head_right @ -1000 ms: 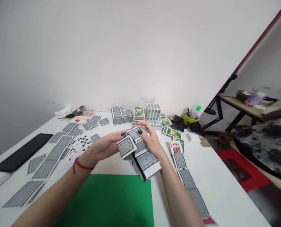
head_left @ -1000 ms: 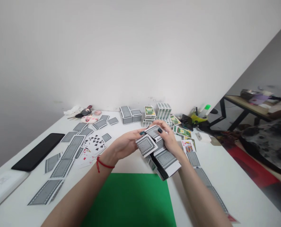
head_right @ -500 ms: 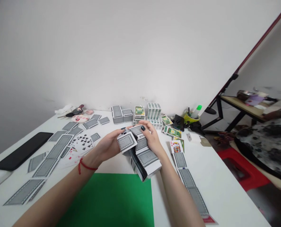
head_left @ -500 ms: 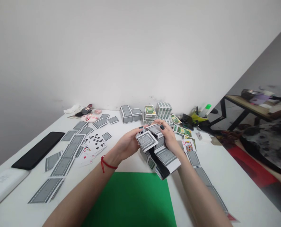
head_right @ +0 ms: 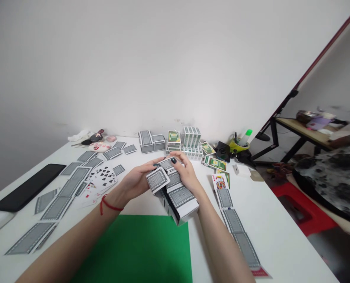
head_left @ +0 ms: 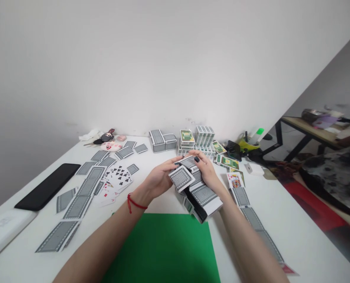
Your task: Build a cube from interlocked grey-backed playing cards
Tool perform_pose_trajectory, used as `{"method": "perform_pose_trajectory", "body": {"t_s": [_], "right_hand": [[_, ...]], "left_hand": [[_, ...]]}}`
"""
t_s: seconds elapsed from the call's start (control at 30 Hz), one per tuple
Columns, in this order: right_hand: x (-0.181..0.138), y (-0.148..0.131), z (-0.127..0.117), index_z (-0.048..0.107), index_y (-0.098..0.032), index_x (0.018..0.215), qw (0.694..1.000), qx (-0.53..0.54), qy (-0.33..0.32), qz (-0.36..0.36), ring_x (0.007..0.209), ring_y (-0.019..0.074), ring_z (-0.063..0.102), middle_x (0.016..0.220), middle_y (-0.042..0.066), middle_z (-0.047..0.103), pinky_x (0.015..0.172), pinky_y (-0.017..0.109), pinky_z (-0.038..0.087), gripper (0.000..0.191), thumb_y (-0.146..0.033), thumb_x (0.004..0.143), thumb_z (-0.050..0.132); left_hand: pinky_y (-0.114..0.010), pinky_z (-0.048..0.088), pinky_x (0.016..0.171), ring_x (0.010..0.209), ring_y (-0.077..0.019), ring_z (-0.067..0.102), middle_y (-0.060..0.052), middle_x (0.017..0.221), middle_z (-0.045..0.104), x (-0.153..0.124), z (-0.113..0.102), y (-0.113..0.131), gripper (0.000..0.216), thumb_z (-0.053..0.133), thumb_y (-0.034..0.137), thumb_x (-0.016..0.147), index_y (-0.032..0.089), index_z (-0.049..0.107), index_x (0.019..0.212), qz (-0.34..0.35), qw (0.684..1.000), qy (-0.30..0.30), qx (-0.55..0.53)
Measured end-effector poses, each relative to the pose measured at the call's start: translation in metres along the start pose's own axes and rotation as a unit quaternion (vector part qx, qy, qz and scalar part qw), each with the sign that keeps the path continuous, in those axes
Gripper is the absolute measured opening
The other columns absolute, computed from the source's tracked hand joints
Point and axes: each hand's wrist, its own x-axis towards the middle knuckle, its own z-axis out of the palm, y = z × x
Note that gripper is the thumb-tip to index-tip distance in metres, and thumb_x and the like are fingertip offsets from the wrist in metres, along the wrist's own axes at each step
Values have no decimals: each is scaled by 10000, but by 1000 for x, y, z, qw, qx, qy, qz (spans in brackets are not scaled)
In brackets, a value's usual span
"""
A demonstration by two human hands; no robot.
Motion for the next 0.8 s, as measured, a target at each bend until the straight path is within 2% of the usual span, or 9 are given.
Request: {"method": "perform_pose_trajectory", "body": {"t_s": [0.17, 0.5, 0.57, 0.6, 0.7, 0.73, 0.8], "right_hand": [[2, 7, -1, 558, -235, 1037, 1000, -11, 8, 8, 920, 198, 556, 1008, 19, 601, 847, 326, 411, 335, -443, 774, 551], [1, 11, 6, 548, -234, 1053, 999, -11, 0, 49, 816, 188, 567, 918, 13, 624, 762, 316, 435, 373, -475, 769, 555], [2, 10, 6, 559, -230, 1035, 999, -15, 5, 48, 820, 188, 569, 919, 12, 628, 769, 316, 433, 366, -480, 768, 556], [2, 10, 6, 565, -228, 1027, 999, -18, 12, 48, 830, 191, 571, 924, 13, 631, 779, 319, 432, 364, -485, 769, 551], [5, 10, 3, 586, -220, 1010, 997, -35, 45, 48, 889, 207, 575, 957, 24, 648, 830, 339, 421, 374, -503, 772, 532], [6, 12, 1, 597, -215, 1000, 996, -42, 55, 47, 913, 214, 574, 964, 29, 654, 846, 347, 415, 379, -511, 774, 523], [8, 15, -4, 623, -210, 971, 995, -53, 75, 44, 970, 223, 568, 989, 37, 663, 881, 357, 402, 388, -526, 780, 502]], "left_hand": [[-281, 443, 789, 919, -185, 594, -78, 1128, 627, 4, -8, -2, 354, 552, 142, 781, 154, 597, 1131, 4, 1000, 16, 22], [-250, 443, 718, 832, -164, 607, -82, 1116, 639, 4, -19, 6, 364, 541, 133, 769, 165, 616, 1124, -47, 997, -51, 23], [-249, 445, 692, 811, -160, 604, -78, 1080, 650, 3, -19, 5, 364, 575, 161, 757, 179, 618, 1118, -43, 997, -23, 61], [-248, 446, 678, 795, -159, 601, -76, 1044, 659, 3, -19, 5, 348, 601, 187, 750, 180, 627, 1097, -26, 996, 11, 89], [-264, 459, 674, 788, -171, 595, -72, 932, 677, 4, -17, 1, 312, 680, 285, 706, 156, 660, 988, 84, 969, 146, 181], [-279, 467, 698, 809, -182, 595, -76, 923, 679, 4, -16, 0, 315, 684, 324, 704, 144, 667, 961, 117, 957, 168, 205], [-326, 466, 795, 913, -216, 588, -92, 982, 676, 4, -16, 0, 337, 637, 389, 740, 128, 679, 949, 152, 947, 147, 241]]}}
